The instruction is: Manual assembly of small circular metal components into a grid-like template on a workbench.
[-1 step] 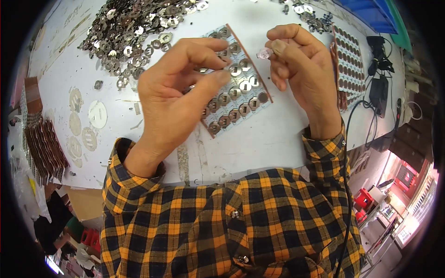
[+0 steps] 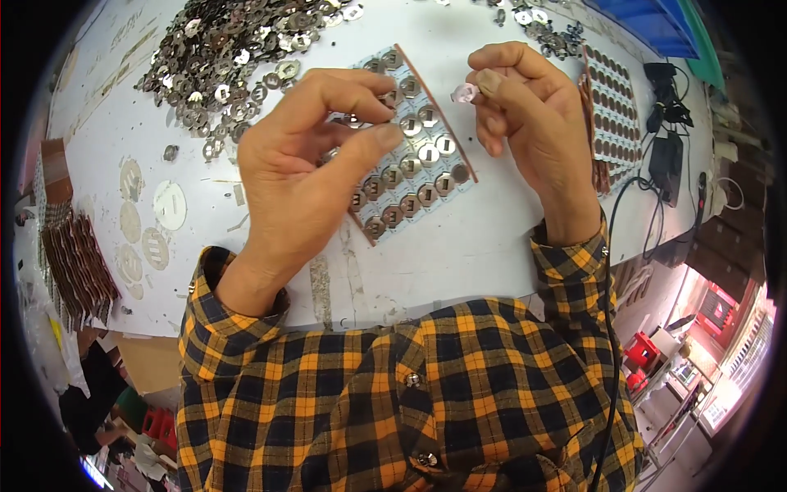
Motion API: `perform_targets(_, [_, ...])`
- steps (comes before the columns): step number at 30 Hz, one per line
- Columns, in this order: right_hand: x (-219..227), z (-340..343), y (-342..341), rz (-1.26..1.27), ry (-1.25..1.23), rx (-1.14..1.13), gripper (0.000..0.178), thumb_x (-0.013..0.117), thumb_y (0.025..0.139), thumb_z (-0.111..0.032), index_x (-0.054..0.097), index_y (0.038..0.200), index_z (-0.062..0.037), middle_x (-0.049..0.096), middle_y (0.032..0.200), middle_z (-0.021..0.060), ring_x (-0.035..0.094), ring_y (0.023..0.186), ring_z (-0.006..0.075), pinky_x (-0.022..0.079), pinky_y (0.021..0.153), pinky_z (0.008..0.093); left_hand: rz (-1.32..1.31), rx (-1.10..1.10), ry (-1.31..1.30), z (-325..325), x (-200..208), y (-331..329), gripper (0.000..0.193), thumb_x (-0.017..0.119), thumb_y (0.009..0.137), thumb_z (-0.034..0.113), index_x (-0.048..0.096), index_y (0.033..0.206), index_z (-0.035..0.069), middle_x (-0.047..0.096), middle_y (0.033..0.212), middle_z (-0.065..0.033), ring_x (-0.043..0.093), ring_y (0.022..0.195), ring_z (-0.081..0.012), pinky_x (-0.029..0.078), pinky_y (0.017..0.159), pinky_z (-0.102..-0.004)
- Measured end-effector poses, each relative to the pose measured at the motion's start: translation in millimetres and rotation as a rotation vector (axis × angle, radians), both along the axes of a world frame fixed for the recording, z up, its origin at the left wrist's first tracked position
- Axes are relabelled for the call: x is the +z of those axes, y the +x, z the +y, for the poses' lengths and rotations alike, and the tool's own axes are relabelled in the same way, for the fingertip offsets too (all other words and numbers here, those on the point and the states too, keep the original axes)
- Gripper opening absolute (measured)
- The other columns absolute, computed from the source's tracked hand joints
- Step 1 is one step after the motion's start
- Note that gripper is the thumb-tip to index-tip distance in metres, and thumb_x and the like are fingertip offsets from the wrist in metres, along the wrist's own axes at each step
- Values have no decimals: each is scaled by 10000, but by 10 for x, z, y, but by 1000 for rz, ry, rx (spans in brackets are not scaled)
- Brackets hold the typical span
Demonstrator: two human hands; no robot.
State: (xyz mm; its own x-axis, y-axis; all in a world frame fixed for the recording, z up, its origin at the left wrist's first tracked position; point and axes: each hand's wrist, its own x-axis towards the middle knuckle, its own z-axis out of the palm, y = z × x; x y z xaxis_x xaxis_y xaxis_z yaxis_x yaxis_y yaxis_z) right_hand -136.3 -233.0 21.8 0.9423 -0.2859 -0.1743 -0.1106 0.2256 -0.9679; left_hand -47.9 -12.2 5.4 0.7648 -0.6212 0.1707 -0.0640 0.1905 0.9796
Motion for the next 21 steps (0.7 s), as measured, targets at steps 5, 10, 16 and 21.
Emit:
perform_targets(5, [-95,-112,-26,9,-889,-101,135,689,983,-78,727,1092,-8,649,777,-38,497,604,11,376,540,175,400,-25,38,34,165,18,209,728,965,64,681,1134,-52,759,976,-105,726,875,-139,610,761,-248])
perform_targets(10, [28,-10,-21,-141,-1188,-145,135,720,943,-4,726,1076,15,660,848,-18,534,641,23,393,568,169,617,-79,-22,38,133,29,298,699,985,97,653,1244,-43,742,1081,-185,731,853,-154,618,717,-262])
perform_targets(16, [193,270,-110,-144,-488,122,184,676,956,51,689,1140,56,675,958,36,571,689,35,428,594,169,610,-88,-45,13,141,-1,358,696,991,111,625,1295,-63,742,1124,-197,746,896,-170,641,740,-280])
perform_targets(21, [40,319,-68,-348,-638,184,309,747,907,36,668,1202,79,634,1164,122,616,833,99,476,687,188,635,-124,-44,52,111,6,386,713,987,157,630,1302,-49,749,1127,-163,741,922,-157,620,776,-275])
